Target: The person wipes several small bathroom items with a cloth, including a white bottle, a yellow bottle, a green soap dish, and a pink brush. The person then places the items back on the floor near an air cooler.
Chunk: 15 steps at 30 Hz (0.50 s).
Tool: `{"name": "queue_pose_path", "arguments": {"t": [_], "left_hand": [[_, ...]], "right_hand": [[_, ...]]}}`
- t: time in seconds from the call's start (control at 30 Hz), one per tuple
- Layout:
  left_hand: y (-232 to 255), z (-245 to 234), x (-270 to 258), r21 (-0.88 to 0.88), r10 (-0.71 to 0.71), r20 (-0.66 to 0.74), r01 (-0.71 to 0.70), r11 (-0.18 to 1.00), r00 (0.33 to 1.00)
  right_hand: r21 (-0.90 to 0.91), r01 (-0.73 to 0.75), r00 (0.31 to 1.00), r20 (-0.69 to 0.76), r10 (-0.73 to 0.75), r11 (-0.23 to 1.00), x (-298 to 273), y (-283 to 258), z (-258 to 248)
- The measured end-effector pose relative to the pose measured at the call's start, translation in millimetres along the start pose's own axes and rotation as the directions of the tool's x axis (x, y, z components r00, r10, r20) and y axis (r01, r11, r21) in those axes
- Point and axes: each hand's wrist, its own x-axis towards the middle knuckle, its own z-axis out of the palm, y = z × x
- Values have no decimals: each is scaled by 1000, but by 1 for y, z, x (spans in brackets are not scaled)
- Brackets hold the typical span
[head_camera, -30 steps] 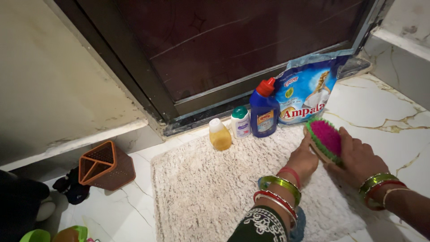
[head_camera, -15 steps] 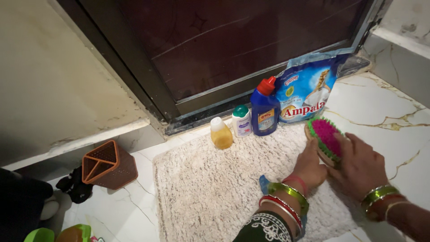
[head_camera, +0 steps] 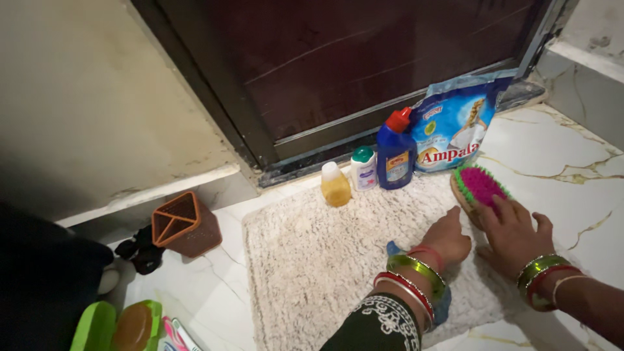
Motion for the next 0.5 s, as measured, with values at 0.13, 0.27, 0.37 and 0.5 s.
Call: {"name": "queue_pose_path", "arguments": {"t": [0.13,0.27,0.37,0.5], "left_hand": [[-5,-9,-11,10,70,-39,-69,998,997],[2,-29,-30,22,13,-51,-12,1000,999],[7,-47,-51,-3,21,-145,-22,1000,989],[9,-73,-76,12,38,-218,-36,999,975]], "right_hand": [[-18,72,997,26,-71,997,-9,-15,-16],[23,108,992,63,-109,994,-20,-39,-28],[49,149,989,3,-150,988,-27,-57,-30],[143,169,986,-14,-169,975,-26,-83,-30]]}}
